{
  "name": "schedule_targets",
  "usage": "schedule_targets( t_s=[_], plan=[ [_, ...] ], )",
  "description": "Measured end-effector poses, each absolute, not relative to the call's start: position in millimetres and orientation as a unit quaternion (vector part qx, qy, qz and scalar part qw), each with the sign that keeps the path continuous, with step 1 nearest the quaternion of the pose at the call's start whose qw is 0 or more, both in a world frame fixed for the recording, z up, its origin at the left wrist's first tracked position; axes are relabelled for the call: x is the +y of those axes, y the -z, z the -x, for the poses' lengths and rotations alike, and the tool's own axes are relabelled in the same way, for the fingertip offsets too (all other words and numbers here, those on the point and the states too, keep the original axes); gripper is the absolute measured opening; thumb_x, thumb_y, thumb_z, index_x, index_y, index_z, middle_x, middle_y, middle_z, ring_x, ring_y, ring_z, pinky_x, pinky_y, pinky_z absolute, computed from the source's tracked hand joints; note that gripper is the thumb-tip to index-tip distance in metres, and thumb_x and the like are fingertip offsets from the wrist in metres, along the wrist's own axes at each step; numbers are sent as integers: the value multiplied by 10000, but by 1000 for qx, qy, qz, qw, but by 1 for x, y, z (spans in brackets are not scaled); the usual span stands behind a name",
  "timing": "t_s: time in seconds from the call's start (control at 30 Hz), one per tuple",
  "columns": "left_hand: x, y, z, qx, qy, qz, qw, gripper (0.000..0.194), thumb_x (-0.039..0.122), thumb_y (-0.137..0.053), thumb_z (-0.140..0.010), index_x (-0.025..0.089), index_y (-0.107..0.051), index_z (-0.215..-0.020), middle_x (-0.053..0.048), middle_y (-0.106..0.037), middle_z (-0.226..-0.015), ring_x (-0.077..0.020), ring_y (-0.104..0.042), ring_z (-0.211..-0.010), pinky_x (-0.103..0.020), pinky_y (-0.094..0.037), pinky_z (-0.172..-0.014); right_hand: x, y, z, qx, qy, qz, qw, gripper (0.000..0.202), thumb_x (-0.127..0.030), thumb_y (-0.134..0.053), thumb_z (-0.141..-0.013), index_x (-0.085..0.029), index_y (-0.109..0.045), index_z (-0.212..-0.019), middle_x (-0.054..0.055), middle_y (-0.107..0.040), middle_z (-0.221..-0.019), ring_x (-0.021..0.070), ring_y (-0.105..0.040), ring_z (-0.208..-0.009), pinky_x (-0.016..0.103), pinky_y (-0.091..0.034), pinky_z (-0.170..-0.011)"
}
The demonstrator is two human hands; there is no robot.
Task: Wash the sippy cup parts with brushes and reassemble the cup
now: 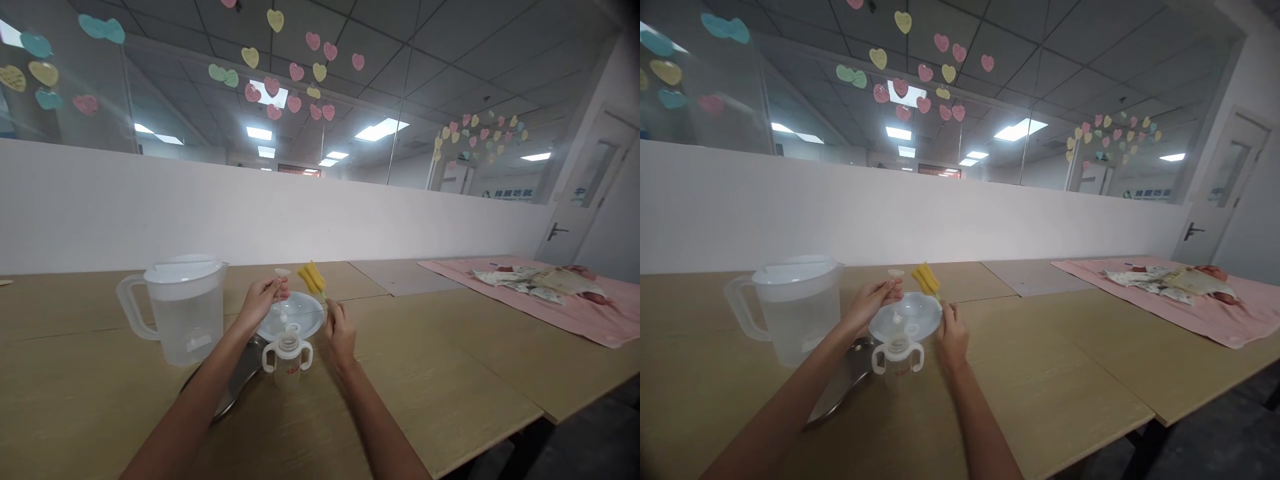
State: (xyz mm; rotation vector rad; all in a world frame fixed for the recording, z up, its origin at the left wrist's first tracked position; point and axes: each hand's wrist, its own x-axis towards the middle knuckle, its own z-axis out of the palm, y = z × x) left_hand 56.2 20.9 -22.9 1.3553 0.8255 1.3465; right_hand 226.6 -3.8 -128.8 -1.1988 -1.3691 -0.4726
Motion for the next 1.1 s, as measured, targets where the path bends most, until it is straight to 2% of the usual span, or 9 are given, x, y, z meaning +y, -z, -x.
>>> schedule_targets(
  t_s=[0.07, 0.17, 0.3, 0.43, 0.63, 0.73, 0.9, 1.1],
  plan=[
    [23, 23, -57, 319, -564, -529, 548, 206, 260, -561, -771, 103, -620, -890, -93, -649, -840, -166, -622, -785, -316, -482, -805, -5, 129, -226, -584, 203, 500, 607, 339, -147, -349, -829, -181, -564, -1089, 89, -594, -930, 147, -572, -811, 224, -437, -657],
    [26, 21, -57, 263, -577, -468, 615, 165, 194, -499, -811, 119, -616, -899, -97, -638, -972, -153, -594, -917, -277, -448, -867, -6, 130, -225, -648, 194, 461, 575, 351, -130, -365, -815, -205, -592, -1071, 74, -610, -929, 123, -578, -760, 210, -440, -655],
    [27, 16, -53, 234, -575, -412, 667, 157, 178, -467, -827, 150, -612, -881, -74, -639, -981, -137, -580, -952, -253, -428, -876, -5, 131, -229, -675, 199, 440, 558, 360, -102, -387, -785, -222, -627, -1026, 47, -629, -836, 106, -576, -695, 195, -439, -626],
    [24, 13, -54, 223, -564, -389, 693, 151, 171, -465, -824, 163, -615, -834, -57, -641, -972, -127, -564, -985, -233, -400, -901, -5, 131, -234, -652, 235, 447, 565, 358, -102, -388, -786, -214, -639, -1015, 54, -635, -825, 100, -575, -673, 190, -437, -610],
    [18, 7, -52, 158, -576, -389, 701, 181, 177, -447, -822, 152, -626, -805, -65, -615, -1065, -150, -509, -1088, -277, -296, -1009, -4, 133, -234, -704, 290, 397, 512, 373, -87, -394, -768, -168, -621, -1054, 52, -650, -799, 98, -590, -672, 180, -435, -593],
    [18, 5, -48, 150, -589, -402, 685, 173, 181, -458, -809, 157, -628, -782, -69, -612, -1087, -162, -483, -1123, -299, -265, -1030, -6, 131, -236, -703, 301, 388, 515, 363, -84, -394, -765, -163, -631, -1028, 50, -652, -785, 101, -591, -664, 186, -439, -591],
    [18, 12, -57, 167, -596, -415, 667, 134, 194, -508, -764, 151, -631, -795, -58, -630, -1039, -174, -482, -1118, -313, -275, -1020, -11, 126, -234, -670, 307, 391, 552, 369, -60, -391, -770, -158, -620, -1042, 66, -653, -836, 106, -600, -727, 193, -445, -630],
    [16, 8, -55, 171, -602, -416, 660, 139, 201, -526, -757, 165, -625, -848, -48, -598, -1109, -178, -488, -1104, -312, -330, -955, -10, 131, -235, -717, 299, 365, 514, 374, -75, -396, -743, -136, -622, -1034, 47, -642, -720, 92, -575, -598, 190, -416, -533]
  ],
)
